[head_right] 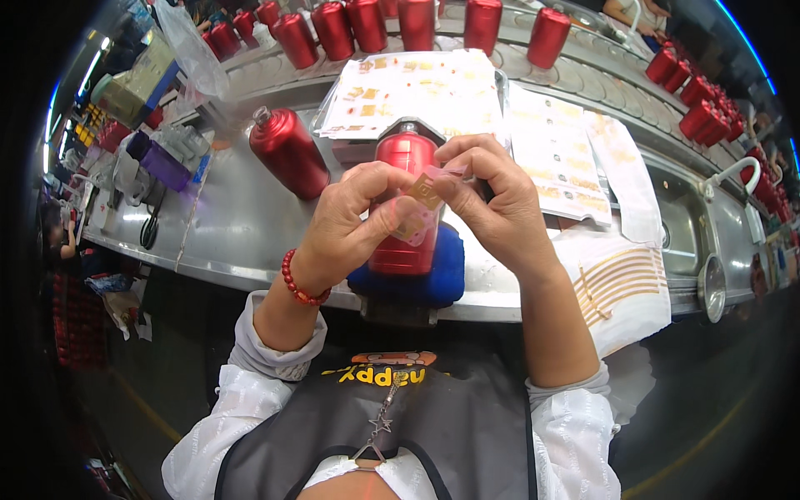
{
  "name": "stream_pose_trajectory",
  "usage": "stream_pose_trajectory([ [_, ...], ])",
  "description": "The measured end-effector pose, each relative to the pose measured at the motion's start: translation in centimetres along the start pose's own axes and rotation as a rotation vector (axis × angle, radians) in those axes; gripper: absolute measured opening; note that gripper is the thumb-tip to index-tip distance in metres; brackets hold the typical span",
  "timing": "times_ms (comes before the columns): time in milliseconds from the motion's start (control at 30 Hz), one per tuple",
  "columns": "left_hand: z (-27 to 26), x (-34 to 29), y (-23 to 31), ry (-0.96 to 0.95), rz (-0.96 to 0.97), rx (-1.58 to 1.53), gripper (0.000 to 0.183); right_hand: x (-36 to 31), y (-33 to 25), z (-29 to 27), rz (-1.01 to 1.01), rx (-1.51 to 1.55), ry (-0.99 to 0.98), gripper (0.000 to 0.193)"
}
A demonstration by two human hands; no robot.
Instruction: The person applies gold stickers to red bottles, peels off backing paper, and smooths the labels with a green pad. They handle multiple bottles one at a time, rotating each bottle to align and press the stickers, then place finished bottles aside.
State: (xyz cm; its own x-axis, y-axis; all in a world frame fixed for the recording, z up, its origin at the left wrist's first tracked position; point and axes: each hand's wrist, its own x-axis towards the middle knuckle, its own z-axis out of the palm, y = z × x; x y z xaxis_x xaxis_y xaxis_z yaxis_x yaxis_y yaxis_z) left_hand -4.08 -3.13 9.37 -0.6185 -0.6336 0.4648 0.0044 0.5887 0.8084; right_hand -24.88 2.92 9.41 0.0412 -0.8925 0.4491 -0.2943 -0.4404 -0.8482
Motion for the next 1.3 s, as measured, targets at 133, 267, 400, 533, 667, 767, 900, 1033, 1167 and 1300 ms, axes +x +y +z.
stream_pose_trajectory([
  [133,-0.5,-2.7,-1.0,0.054,0.010,0.138,0.020,0.2,-1.9,-1.3,-0.127,-0.231,0.027,0.016],
  [267,0.2,-5.4,-3.2,0.209,0.106,0.325,0.045,0.8,-2.5,-1.9,-0.054,-0.353,-0.066,0.025],
  [400,-0.3,-6.5,-4.5,0.208,-0.019,0.259,0.068,1.8,-2.8,-1.9,-0.141,-0.346,-0.143,0.022],
  [533,-0.3,-6.8,-4.7,-0.040,0.051,0.424,0.108,3.6,-3.5,-1.7,-0.205,-0.288,-0.211,0.017],
  [667,1.1,-7.5,-5.9,-0.073,0.006,0.444,0.120,5.0,-0.3,0.6,-0.083,-0.352,-0.204,0.014],
  [767,0.5,-7.0,-6.0,-0.033,-0.038,0.179,0.113,5.2,2.3,1.6,-0.122,-0.421,-0.154,0.014],
  [900,1.1,-4.6,-6.2,0.150,-0.257,-0.249,0.098,5.6,3.2,2.3,-0.106,-0.411,-0.140,0.014],
  [1033,1.7,-3.5,-7.6,0.136,-0.291,-0.219,0.098,5.9,3.1,2.4,-0.017,-0.350,-0.135,0.013],
  [1167,1.7,-3.4,-7.9,0.125,-0.318,-0.370,0.097,6.0,3.6,2.2,-0.003,-0.322,-0.119,0.015],
  [1300,1.7,-3.4,-8.1,0.125,-0.322,-0.467,0.096,6.1,4.5,2.2,-0.023,-0.303,-0.088,0.017],
])
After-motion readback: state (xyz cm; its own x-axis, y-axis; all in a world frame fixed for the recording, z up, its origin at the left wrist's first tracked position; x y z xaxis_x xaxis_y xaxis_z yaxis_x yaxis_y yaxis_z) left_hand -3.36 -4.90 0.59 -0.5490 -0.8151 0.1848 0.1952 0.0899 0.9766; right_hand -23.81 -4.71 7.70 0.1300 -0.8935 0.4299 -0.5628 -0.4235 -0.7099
